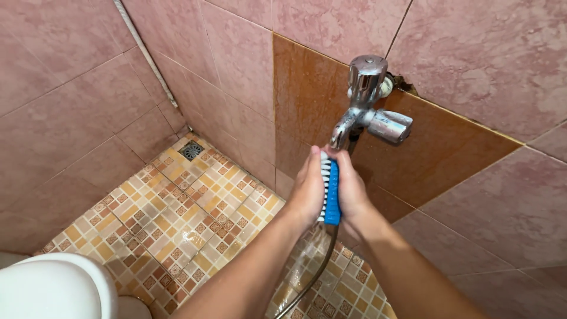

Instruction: The recorder cleans a handheld shower head using a brush and water.

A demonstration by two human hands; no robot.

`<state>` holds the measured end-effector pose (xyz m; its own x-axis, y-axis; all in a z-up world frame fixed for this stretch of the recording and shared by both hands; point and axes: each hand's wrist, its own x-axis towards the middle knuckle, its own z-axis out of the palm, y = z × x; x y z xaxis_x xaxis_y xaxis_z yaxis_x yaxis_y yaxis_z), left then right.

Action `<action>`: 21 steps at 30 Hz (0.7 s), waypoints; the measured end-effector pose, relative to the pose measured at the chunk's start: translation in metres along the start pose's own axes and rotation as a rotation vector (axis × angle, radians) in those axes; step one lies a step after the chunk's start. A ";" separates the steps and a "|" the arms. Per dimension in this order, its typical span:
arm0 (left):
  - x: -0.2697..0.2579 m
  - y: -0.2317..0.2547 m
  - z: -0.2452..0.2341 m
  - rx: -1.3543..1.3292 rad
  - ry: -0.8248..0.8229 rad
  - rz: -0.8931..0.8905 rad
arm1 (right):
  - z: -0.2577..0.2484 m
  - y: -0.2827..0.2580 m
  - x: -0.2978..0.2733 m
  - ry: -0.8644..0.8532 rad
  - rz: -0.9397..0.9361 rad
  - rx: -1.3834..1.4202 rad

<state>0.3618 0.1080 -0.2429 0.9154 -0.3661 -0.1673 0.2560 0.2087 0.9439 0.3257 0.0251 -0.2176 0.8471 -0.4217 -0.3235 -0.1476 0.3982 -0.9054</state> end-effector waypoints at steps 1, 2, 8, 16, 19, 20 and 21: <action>-0.006 0.010 -0.003 0.002 0.002 0.003 | 0.002 -0.001 0.002 -0.004 -0.001 0.002; -0.014 0.017 -0.005 0.170 -0.016 0.023 | 0.002 0.000 0.003 -0.088 0.080 0.096; -0.015 0.024 0.012 0.574 0.212 0.032 | -0.011 0.017 0.017 -0.049 0.027 -0.066; 0.022 0.006 0.034 0.495 0.353 -0.259 | -0.017 -0.011 -0.014 -0.074 0.241 -0.013; 0.020 0.016 0.030 0.444 0.288 -0.328 | -0.015 -0.008 -0.014 -0.030 0.327 -0.121; 0.016 0.021 0.029 0.436 0.235 -0.339 | -0.015 -0.003 -0.013 -0.060 0.317 -0.092; 0.013 0.026 0.028 0.427 0.182 -0.348 | -0.016 0.001 -0.012 -0.091 0.307 -0.064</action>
<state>0.3718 0.0833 -0.2121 0.8479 -0.1781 -0.4994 0.4385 -0.2939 0.8493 0.3069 0.0178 -0.2191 0.7995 -0.2144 -0.5611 -0.4326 0.4424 -0.7856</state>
